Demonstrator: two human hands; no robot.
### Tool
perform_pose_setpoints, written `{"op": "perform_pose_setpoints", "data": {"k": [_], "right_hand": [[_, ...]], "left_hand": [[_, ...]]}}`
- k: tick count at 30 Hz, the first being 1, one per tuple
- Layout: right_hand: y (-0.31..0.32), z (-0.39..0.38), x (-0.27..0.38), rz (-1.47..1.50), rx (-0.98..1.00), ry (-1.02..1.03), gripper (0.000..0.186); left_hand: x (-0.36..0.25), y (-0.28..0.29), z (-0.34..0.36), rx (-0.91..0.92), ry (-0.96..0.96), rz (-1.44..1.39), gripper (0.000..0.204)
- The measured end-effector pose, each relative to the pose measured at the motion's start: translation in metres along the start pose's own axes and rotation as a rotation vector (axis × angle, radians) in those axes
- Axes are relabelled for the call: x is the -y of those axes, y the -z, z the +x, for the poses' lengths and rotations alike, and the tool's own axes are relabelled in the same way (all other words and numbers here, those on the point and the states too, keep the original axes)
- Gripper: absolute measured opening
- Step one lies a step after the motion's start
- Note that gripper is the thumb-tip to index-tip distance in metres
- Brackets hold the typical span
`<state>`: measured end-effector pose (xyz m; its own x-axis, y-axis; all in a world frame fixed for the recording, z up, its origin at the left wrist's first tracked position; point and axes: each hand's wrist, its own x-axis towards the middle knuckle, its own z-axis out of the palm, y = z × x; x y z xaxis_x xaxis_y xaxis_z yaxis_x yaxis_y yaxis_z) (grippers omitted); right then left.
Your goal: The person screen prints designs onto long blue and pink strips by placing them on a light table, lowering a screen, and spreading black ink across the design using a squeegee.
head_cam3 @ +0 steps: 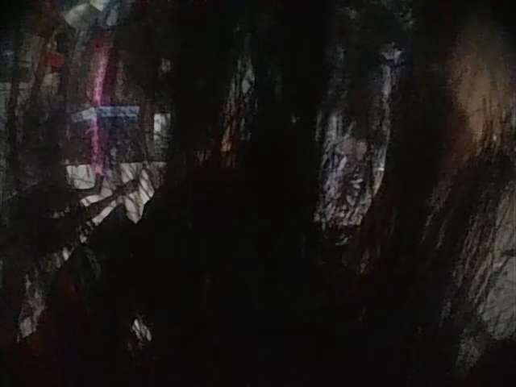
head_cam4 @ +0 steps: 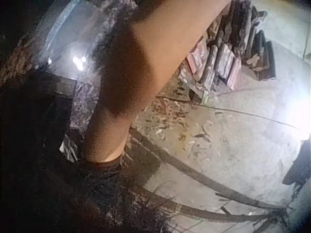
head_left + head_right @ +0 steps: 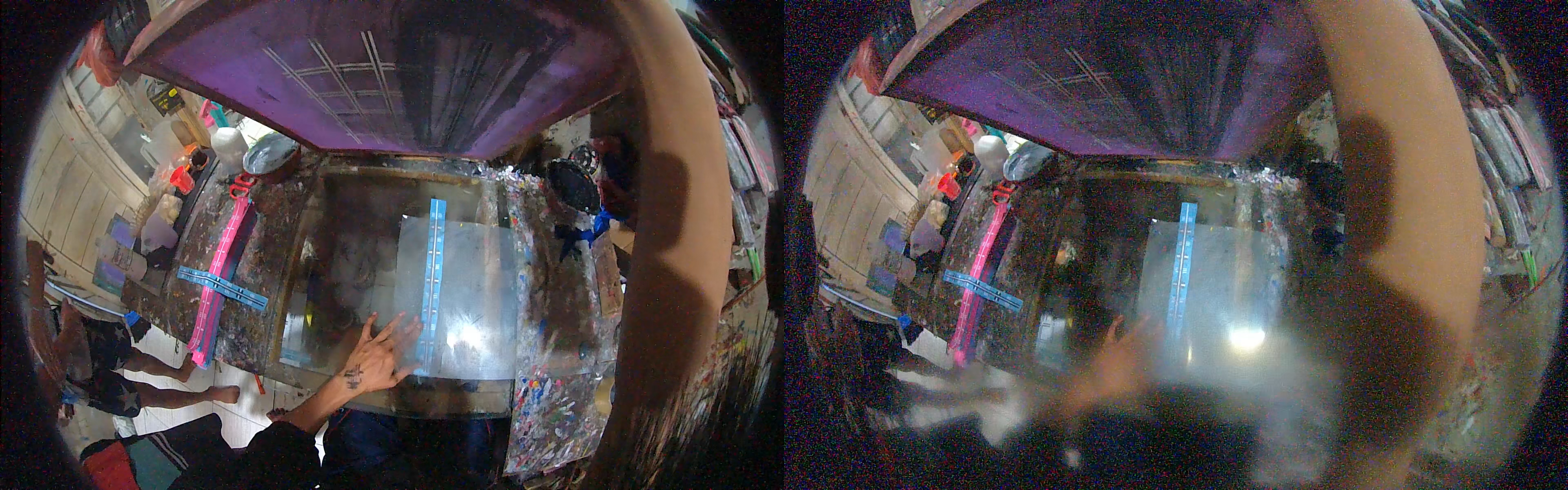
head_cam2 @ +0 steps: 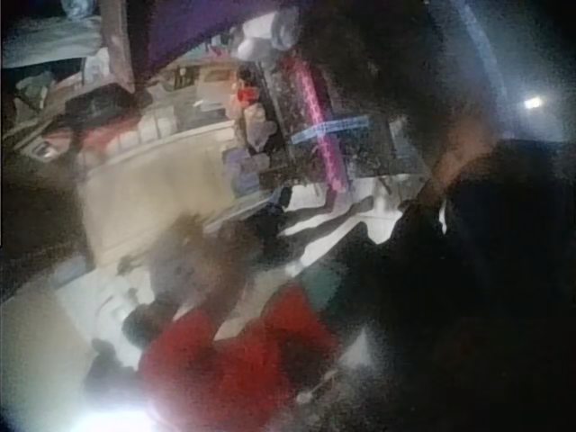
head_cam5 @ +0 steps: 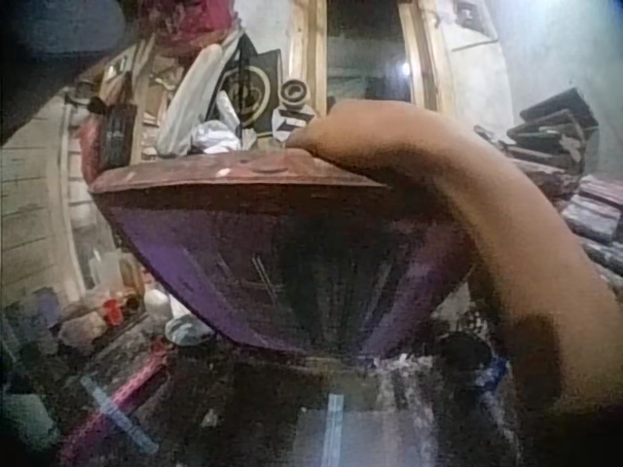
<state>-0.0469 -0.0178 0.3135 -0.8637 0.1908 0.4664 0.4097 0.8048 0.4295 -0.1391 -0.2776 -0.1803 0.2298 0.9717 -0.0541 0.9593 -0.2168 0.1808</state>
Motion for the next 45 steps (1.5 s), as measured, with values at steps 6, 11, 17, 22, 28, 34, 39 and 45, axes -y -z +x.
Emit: {"op": "perform_pose_setpoints", "data": {"k": [6,11,17,22,28,34,39,45], "right_hand": [[-0.003,0.008,-0.001,-0.085,0.019,-0.034,0.036],[0.002,-0.012,0.026,0.194,-0.035,-0.225,0.04],[-0.016,-0.035,0.046,0.117,-0.037,-0.117,0.041],[-0.013,-0.121,0.151,0.337,-0.164,-0.452,0.047],[-0.075,-0.272,0.277,0.478,0.162,-0.325,0.032],[-0.127,-0.307,0.286,0.826,0.745,-0.312,0.029],[-0.198,-0.294,0.288,0.539,0.404,-0.182,0.027],[-0.368,-0.16,0.119,0.456,0.387,-0.419,0.034]], "left_hand": [[0.012,-0.016,-0.012,-0.226,0.349,-0.047,0.081],[-0.018,-0.015,0.0,-0.254,0.325,-0.004,0.08],[-0.091,0.056,0.065,-0.266,0.026,-1.012,0.049],[-0.057,0.195,-0.027,-1.302,0.407,0.163,0.082],[-0.041,0.137,-0.125,-0.35,0.243,0.155,0.068],[-0.042,0.069,-0.145,-0.325,0.203,-0.08,0.036],[-0.041,0.067,-0.142,-0.224,0.223,-0.116,0.034],[-0.034,0.057,-0.136,-0.251,0.204,-0.142,0.04]]}}
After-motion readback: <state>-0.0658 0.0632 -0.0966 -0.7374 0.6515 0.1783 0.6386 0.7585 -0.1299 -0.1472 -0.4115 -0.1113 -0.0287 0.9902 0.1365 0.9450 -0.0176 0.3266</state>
